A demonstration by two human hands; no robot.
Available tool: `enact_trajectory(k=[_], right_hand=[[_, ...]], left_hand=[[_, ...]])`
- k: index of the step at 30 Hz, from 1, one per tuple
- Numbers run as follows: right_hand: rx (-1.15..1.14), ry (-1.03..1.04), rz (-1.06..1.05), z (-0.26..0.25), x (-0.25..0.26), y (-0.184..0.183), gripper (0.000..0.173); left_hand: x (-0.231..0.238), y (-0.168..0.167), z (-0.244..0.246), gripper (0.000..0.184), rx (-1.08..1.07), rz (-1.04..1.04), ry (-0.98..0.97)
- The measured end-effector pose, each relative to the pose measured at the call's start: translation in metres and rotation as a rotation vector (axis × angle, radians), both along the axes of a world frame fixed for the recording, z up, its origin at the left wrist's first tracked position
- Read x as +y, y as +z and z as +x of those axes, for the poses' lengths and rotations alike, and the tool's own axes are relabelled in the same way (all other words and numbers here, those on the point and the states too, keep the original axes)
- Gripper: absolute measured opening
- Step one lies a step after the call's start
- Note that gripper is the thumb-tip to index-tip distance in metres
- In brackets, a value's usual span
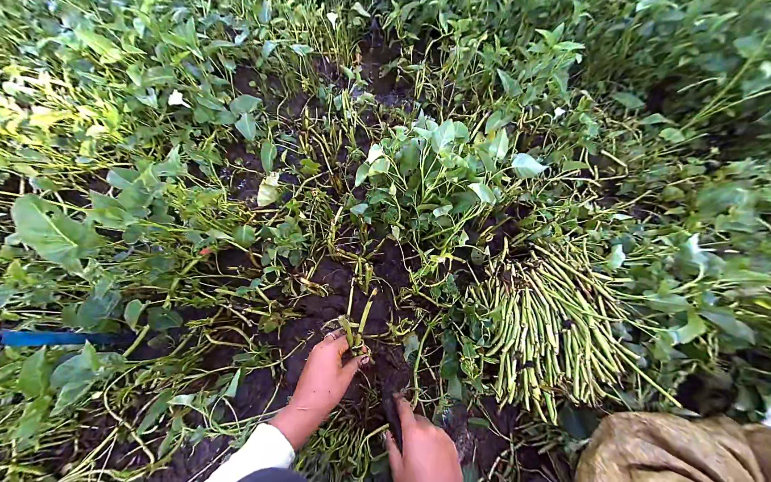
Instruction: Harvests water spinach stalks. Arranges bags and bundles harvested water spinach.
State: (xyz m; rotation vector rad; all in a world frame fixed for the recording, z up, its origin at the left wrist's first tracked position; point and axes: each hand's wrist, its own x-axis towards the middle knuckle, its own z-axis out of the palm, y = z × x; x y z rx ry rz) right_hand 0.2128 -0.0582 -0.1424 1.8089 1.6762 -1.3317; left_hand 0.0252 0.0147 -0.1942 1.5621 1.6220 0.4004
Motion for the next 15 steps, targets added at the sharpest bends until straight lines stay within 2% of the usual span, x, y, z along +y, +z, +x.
enact_trajectory(k=[4,8,11,15], right_hand=[[-0.009,0.082,0.037,0.007,0.002,-0.014,0.060],[0.096,0.174,0.029,0.076,0.080,-0.023,0.045],[0.186,0.232,0.006,0.090,0.120,-0.026,0.044],[0.219,0.217,-0.038,0.093,0.151,-0.027,0.040]], left_hand=[[0.008,0.001,-0.013,0.013,0.054,0.009,0.015],[0.015,0.002,-0.005,0.018,0.044,-0.035,-0.048],[0.014,-0.010,0.006,0.022,-0.030,-0.048,-0.064],[0.000,-0.046,0.019,0.020,-0.121,-0.016,-0.008]])
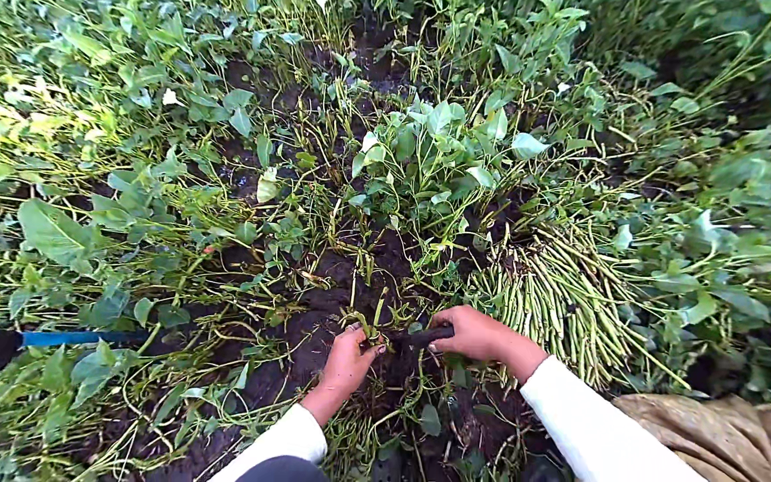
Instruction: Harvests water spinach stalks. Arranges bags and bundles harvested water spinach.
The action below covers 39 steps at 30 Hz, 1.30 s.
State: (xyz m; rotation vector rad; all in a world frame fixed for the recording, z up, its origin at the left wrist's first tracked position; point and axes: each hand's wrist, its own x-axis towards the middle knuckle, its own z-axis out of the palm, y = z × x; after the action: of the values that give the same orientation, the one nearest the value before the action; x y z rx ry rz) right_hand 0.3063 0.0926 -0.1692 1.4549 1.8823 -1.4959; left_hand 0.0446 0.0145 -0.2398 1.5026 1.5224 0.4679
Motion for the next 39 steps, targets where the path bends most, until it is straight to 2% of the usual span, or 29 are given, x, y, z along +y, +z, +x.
enact_trajectory(k=[3,6,9,12,15,20,22,24,26,29,31,33,36,39], right_hand=[[-0.018,-0.031,-0.046,-0.004,0.021,-0.003,0.041],[-0.022,-0.058,-0.065,-0.007,0.021,-0.004,0.041],[0.011,-0.073,-0.062,-0.013,-0.011,0.003,0.045],[0.021,-0.109,-0.057,-0.019,-0.064,0.019,0.053],[-0.011,-0.168,-0.041,0.002,-0.086,0.057,0.053],[0.049,-0.213,-0.044,0.072,-0.070,0.142,0.050],[0.152,-0.213,-0.009,0.074,-0.061,0.176,0.049],[0.303,-0.267,0.009,0.059,-0.053,0.192,0.048],[0.450,-0.305,0.002,0.025,-0.047,0.188,0.045],[0.525,-0.252,0.107,-0.046,-0.056,0.139,0.043],[0.412,-0.125,0.141,-0.090,-0.064,0.102,0.049],[0.261,-0.020,0.087,-0.122,-0.068,0.074,0.052],[0.028,0.100,0.015,-0.146,-0.069,0.053,0.050],[-0.110,0.175,-0.003,-0.169,-0.072,0.051,0.050]], left_hand=[[-0.010,-0.025,0.006,0.024,0.073,0.084,-0.023],[-0.025,-0.046,0.011,0.023,0.129,0.189,-0.083],[-0.040,-0.061,0.014,0.017,0.136,0.359,-0.060],[-0.048,-0.070,0.013,0.019,0.130,0.428,-0.032],[-0.048,-0.074,0.013,0.020,0.106,0.444,-0.012],[-0.035,-0.075,0.021,0.015,0.112,0.408,-0.079],[-0.034,-0.068,0.020,0.018,0.084,0.314,-0.097],[-0.039,-0.059,0.011,0.025,0.067,0.208,-0.104],[-0.050,-0.044,-0.004,0.040,0.153,0.147,-0.072],[-0.072,-0.025,-0.039,0.049,0.438,0.102,0.065],[-0.084,-0.010,-0.062,0.053,0.579,-0.167,0.037],[-0.106,-0.002,-0.069,0.055,0.591,-0.341,-0.033],[-0.137,-0.003,-0.065,0.054,0.549,-0.305,-0.034],[-0.142,-0.010,-0.068,0.049,0.523,-0.250,-0.006]])
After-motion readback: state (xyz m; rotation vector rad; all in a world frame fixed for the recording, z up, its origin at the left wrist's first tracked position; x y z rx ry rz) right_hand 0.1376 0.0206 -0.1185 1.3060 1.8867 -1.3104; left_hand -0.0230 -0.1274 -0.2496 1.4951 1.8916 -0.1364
